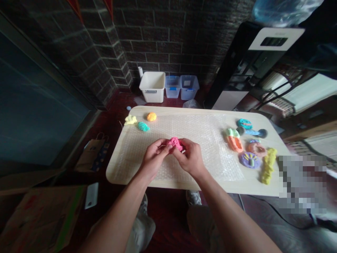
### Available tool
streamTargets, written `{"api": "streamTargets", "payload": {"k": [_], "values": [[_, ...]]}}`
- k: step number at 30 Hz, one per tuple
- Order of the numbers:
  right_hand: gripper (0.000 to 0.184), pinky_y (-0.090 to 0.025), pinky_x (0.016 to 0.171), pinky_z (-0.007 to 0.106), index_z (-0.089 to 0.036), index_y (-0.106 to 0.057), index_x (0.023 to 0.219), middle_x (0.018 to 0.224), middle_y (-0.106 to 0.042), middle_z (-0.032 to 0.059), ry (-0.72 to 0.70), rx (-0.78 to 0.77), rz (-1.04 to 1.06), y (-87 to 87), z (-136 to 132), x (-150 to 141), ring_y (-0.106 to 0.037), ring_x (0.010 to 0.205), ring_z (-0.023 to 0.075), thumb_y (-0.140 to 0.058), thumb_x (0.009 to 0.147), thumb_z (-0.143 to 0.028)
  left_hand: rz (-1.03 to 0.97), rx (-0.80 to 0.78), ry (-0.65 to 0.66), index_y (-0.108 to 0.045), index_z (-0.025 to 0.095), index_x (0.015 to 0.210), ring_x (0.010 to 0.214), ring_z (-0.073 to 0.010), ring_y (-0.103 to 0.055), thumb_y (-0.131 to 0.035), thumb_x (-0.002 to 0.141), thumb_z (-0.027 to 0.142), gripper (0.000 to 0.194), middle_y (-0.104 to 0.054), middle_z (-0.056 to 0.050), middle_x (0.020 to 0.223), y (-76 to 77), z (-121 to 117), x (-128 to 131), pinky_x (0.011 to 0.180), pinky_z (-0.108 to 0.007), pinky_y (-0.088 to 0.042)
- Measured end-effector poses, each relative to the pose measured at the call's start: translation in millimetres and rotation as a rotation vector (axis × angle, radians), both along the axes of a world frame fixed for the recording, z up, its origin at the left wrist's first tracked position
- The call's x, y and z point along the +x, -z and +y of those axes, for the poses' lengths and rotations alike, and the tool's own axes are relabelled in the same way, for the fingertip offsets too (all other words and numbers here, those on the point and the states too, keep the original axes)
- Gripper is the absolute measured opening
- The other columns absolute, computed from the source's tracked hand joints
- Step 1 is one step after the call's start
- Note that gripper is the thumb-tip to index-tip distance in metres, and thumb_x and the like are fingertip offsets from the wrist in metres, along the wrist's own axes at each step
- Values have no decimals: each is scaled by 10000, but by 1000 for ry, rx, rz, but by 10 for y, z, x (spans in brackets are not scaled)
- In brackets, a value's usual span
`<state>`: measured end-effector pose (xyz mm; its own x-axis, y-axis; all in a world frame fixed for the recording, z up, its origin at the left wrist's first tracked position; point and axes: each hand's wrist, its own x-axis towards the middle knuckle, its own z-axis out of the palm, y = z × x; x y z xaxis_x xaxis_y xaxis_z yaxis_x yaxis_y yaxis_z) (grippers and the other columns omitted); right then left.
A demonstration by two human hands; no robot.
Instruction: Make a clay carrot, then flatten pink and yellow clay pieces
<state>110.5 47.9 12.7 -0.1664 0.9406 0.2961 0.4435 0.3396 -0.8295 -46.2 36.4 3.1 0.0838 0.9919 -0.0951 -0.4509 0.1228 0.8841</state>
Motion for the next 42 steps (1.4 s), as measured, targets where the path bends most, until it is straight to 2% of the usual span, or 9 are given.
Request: {"api": "streamTargets", "payload": {"k": [4,7,14,22,28,34,38,40,42], "values": [[221,-344,531,274,-182,-672,795,669,-579,3,-69,-72,56,-27,13,31,-478,589,139,-677,926,-361,15,0,6,-753,234,1224,1056,-194,-707,-884,840,289,409,-755,-66,1171,-1,-9,-17,947,-297,-548],[189,-385,548,262,-166,-715,907,734,-637,15,-148,-187,146,-9,26,69,-520,629,142,-711,900,-354,104,69,108,-785,176,1198,1070,-237,-722,-843,885,337,357,-778,-113,1164,-12,-7,-38,1009,-340,-536],[409,-504,690,285,-181,-688,965,873,-723,31,-133,-372,603,65,67,57,-626,736,153,-942,694,-353,225,168,12,-777,170,1207,1089,-248,-720,-780,941,394,348,-787,-119,1170,-19,7,-14,1014,-332,-516],[340,-454,628,290,-159,-745,953,782,-721,32,-175,-388,519,63,14,27,-601,662,151,-896,797,-421,278,127,-61,-790,178,1110,973,-223,-693,-725,969,474,335,-777,-96,1064,89,-12,-28,911,-295,-512],[335,-461,621,290,-160,-758,878,723,-712,30,-259,-445,537,22,26,30,-600,645,153,-870,822,-471,102,8,-47,-782,180,934,844,-218,-668,-796,900,476,298,-735,-69,866,62,-20,-15,795,-308,-531],[302,-479,641,286,-178,-780,825,717,-715,20,-337,-533,672,2,46,48,-597,638,143,-898,798,-454,-158,-98,93,-787,150,925,814,-212,-659,-842,860,381,246,-719,-84,851,-81,-18,-33,716,-316,-530],[273,-494,652,291,-183,-781,832,713,-713,15,-405,-633,738,-17,66,67,-607,631,147,-899,804,-428,-236,-129,185,-784,135,883,754,-198,-642,-838,855,328,203,-700,-80,836,-117,-11,-85,756,-359,-542],[297,-496,642,292,-177,-757,806,702,-702,16,-394,-655,751,-10,81,59,-605,620,147,-881,820,-446,-239,-143,199,-783,132,881,755,-200,-650,-827,861,334,207,-706,-84,847,-112,-4,-92,779,-371,-547],[324,-499,632,286,-170,-735,814,713,-705,23,-307,-597,750,17,96,38,-615,622,143,-845,861,-471,-214,-147,137,-780,134,884,767,-184,-650,-826,863,335,207,-708,-76,850,-91,4,-78,767,-337,-541]]}}
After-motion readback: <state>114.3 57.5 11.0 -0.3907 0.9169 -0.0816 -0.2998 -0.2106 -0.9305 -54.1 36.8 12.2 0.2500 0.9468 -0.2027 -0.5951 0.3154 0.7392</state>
